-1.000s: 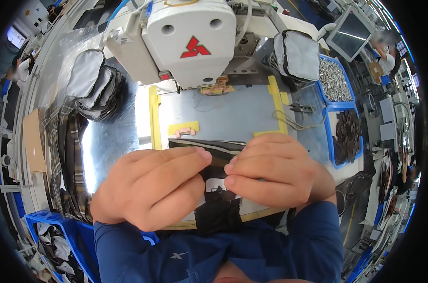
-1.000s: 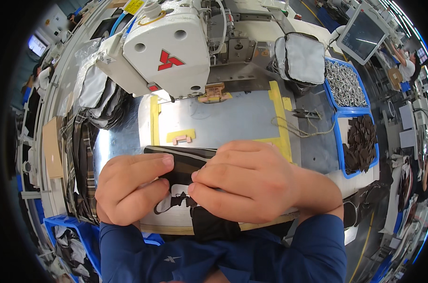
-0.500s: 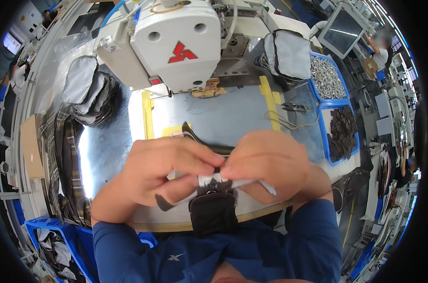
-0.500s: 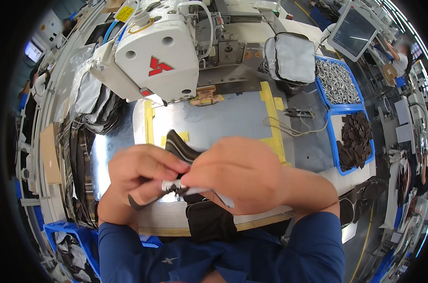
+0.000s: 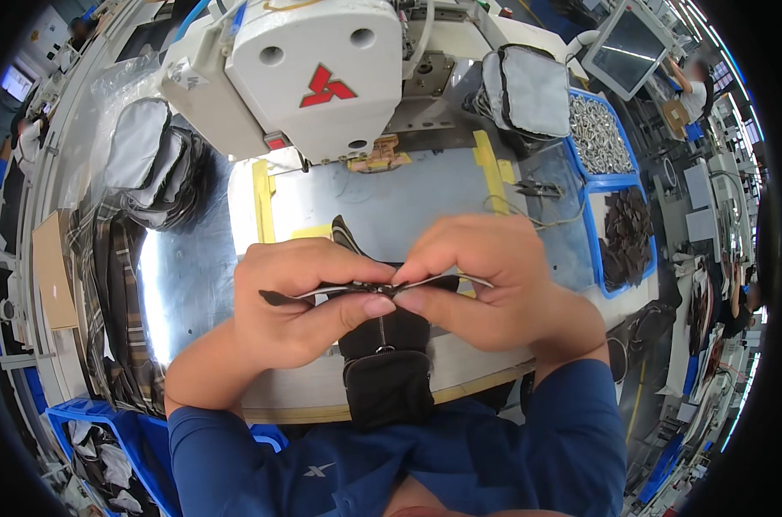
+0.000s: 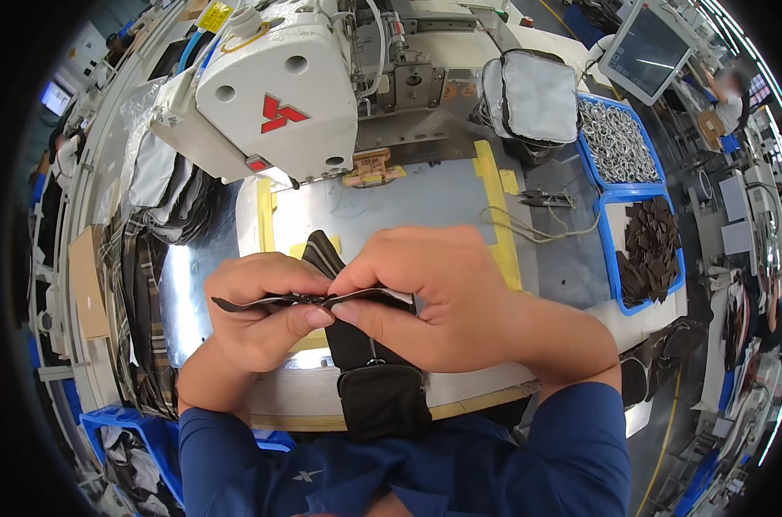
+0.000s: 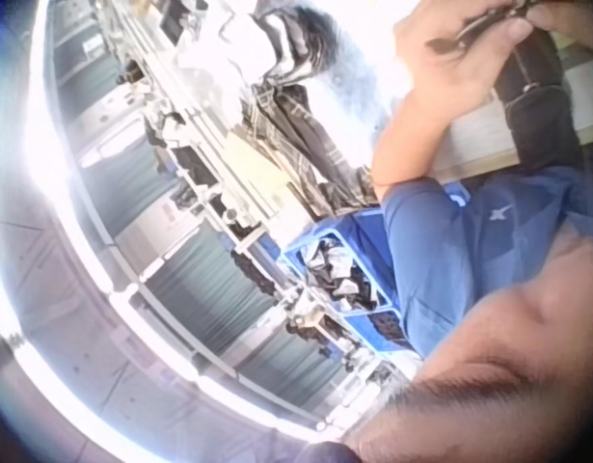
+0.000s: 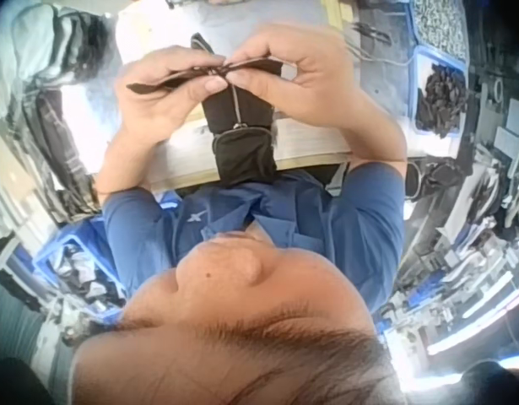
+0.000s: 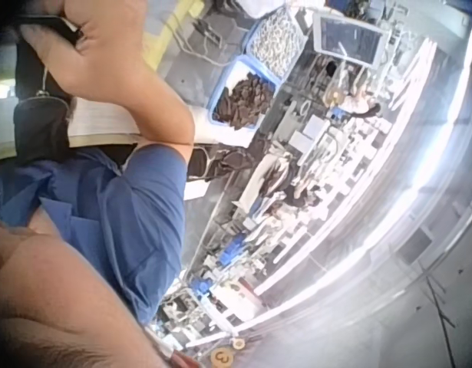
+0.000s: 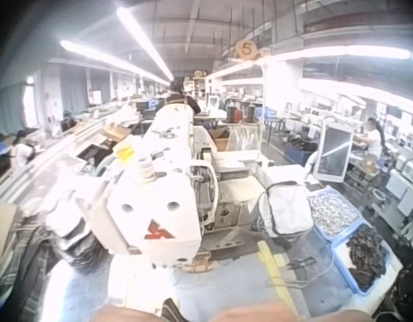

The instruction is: The recorder is sewing a zipper onto fabric components using an industrial sewing machine.

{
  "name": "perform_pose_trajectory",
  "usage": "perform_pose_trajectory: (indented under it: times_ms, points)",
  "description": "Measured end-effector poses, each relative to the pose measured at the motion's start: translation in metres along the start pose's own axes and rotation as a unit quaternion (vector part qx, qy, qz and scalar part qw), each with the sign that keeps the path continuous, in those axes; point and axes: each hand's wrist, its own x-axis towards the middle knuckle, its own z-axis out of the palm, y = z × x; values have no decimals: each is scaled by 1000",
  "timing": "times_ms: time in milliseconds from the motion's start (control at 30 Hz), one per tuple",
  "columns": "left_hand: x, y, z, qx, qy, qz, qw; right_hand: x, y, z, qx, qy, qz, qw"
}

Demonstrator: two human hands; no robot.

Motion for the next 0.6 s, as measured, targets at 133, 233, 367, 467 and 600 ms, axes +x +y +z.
perform_pose_trajectory:
  times_ms: [133,233,367,467,600]
  points:
    - [-1,-1,2,-12,10,-36,999,3,-3,-1,0,-1,11,1000]
    - [-1,-1,4,12,3,-38,999,5,-5,0,-9,13,-28,999]
    - [-1,-3,7,34,-9,-22,999,2,-3,1,-50,11,-56,997]
    - [-1,-3,7,57,-3,-18,998,3,-2,-1,-51,11,-56,997]
    - [0,-4,13,73,14,-1,997,6,-4,1,-92,10,-67,993]
